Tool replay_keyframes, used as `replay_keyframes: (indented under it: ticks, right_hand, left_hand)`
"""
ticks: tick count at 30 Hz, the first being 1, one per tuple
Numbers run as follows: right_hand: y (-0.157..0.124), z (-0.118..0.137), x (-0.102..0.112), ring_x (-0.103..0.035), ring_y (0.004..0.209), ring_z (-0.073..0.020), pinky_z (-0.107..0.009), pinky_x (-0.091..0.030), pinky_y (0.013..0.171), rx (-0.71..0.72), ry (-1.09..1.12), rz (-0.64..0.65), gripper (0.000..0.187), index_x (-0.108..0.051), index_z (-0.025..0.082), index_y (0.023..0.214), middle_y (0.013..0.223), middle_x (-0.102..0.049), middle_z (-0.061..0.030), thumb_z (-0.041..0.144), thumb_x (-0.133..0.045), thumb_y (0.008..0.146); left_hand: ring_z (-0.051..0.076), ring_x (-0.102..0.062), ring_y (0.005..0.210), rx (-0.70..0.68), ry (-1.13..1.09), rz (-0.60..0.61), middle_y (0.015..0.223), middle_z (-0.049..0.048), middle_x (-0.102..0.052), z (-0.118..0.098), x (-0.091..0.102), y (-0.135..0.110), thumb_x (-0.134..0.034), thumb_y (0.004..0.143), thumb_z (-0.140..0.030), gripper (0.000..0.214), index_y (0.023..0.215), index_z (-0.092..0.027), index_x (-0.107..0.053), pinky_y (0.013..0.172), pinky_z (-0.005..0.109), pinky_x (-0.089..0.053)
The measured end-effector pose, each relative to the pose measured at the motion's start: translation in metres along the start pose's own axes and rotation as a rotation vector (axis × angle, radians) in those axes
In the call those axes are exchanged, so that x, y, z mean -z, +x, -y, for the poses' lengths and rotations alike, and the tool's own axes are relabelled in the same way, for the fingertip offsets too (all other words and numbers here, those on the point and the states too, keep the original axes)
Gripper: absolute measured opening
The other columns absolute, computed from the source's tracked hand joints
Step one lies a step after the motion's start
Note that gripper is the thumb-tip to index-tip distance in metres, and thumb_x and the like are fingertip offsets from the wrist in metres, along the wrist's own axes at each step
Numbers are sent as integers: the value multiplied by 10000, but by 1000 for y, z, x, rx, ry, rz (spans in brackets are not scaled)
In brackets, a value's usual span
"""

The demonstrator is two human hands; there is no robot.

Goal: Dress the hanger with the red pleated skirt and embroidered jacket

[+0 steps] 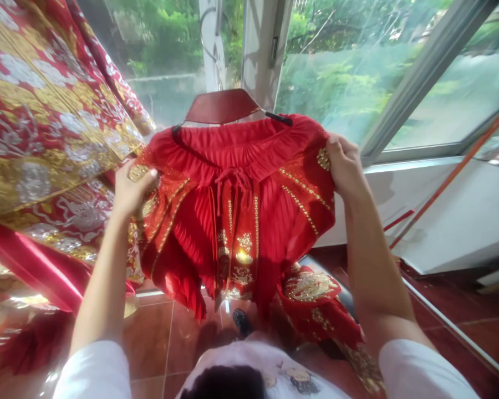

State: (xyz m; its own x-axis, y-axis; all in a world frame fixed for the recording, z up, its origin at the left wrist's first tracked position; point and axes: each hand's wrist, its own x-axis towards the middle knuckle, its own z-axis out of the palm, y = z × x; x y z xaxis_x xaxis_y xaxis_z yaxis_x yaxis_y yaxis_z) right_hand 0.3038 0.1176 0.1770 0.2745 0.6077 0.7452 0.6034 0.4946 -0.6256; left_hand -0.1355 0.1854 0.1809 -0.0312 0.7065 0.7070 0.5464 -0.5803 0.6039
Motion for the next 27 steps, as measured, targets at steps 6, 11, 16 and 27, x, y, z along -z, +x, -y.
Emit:
replay_keyframes:
  ticks: [6, 11, 16, 27]
  right_hand:
    - [20, -16, -29, -481, 727, -137, -272, -401, 747, -95, -336, -258, 395, -532, 188, 791, 765, -572, -56, 344, -274, 1047]
    - [-11, -2, -34, -487, 1270, -237, -406, -357, 1063, 192, -421, -366, 536, -445, 84, 1351, 1366, -519, -240, 416, -160, 1043]
    - [-75, 18, -33, -331, 1386, -396, -592, -292, 1098, 423, -645, -269, 836, -320, 163, 1483, 1474, -360, -225, 565, -615, 811]
    - [-104, 10, -81, -598, 711, -218, -332, -484, 683, 400, -643, -334, 302, -602, 184, 953, 791, -634, -87, 54, -370, 810]
  left_hand:
    - [260, -574, 1140, -1, 201, -494, 1167, 101, -622, -25, -53, -44, -582, 843, -522, 489, 1178, -169, -535, 1003, 450, -444]
    - [358, -307, 1419, -33, 419, -474, 1470, 223, -380, -24, -70, -66, -587, 812, -582, 793, 1425, -150, -330, 1155, 542, -256]
    - [440, -278, 1405, -66, 627, -340, 1443, 246, -393, -9, -61, -77, -689, 742, -513, 759, 1376, -181, -438, 1121, 632, -225]
    - [205, -597, 745, -117, 562, -94, 935, 100, -603, -56, -52, -104, -403, 838, -102, 214, 824, -216, -583, 558, 301, -388]
